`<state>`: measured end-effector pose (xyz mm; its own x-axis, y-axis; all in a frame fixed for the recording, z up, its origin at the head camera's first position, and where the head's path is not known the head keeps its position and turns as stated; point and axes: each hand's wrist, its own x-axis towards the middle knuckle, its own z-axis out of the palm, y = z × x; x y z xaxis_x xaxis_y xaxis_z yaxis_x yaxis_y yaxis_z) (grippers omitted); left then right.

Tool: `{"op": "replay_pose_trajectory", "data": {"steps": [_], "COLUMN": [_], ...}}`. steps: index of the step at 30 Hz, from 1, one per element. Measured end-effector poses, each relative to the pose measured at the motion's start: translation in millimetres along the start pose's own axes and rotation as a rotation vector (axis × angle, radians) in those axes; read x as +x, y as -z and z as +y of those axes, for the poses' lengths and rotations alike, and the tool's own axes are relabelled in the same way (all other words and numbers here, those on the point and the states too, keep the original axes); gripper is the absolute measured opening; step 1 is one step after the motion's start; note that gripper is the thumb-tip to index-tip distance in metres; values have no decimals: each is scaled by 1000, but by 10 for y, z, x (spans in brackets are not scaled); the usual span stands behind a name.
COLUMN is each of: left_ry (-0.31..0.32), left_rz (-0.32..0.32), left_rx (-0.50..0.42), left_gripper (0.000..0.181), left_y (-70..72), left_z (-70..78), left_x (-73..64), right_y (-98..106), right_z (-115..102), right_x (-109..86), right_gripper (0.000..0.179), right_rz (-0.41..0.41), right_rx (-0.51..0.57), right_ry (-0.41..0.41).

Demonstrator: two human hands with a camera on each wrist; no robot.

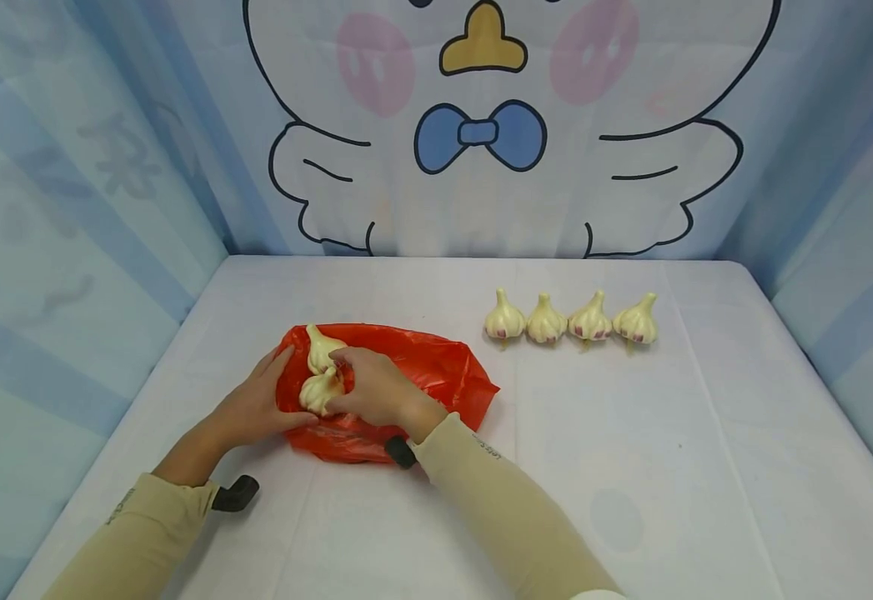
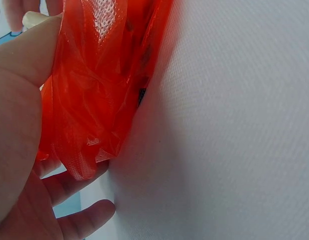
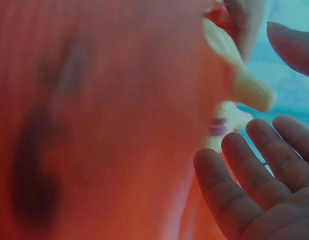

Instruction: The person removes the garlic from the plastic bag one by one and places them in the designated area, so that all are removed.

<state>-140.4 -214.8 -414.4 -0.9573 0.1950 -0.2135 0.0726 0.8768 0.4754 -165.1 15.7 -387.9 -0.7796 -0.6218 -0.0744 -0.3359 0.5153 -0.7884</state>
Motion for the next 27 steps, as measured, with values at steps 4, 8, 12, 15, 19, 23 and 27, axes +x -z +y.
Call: {"op": "replay_pose_trajectory", "data": {"steps": [4, 8, 12, 15, 19, 23, 27], "left_ry": [-3, -11, -18, -15, -5, 0, 4], "left_rz": [-4, -3, -1, 1, 3, 1, 0], "left_rx": [-3, -4, -2, 2, 9, 9, 4], "left_gripper": [119, 119, 120, 120, 120, 120, 120], "left_y": [-6, -19, -26, -28, -24, -16, -14], "left_z": [0, -10, -10, -5, 2, 7, 5], "left_x": [8, 8, 3, 10, 14, 13, 12], "right_y": [-73, -140, -205, -243, -273, -281, -286], "right_z": [-14, 5, 54, 87, 116, 125, 115], "right_x": [48, 79, 99, 116, 146, 163, 169], "right_gripper": [64, 63, 63, 63, 59, 56, 57], "right_rz": [-24, -33, -28, -18, -9, -15, -29], "right_rx": [-19, -38, -42, -34, -26, -23, -23], "right_ry": [-43, -73, -80, -78, -85, -96, -99]}}
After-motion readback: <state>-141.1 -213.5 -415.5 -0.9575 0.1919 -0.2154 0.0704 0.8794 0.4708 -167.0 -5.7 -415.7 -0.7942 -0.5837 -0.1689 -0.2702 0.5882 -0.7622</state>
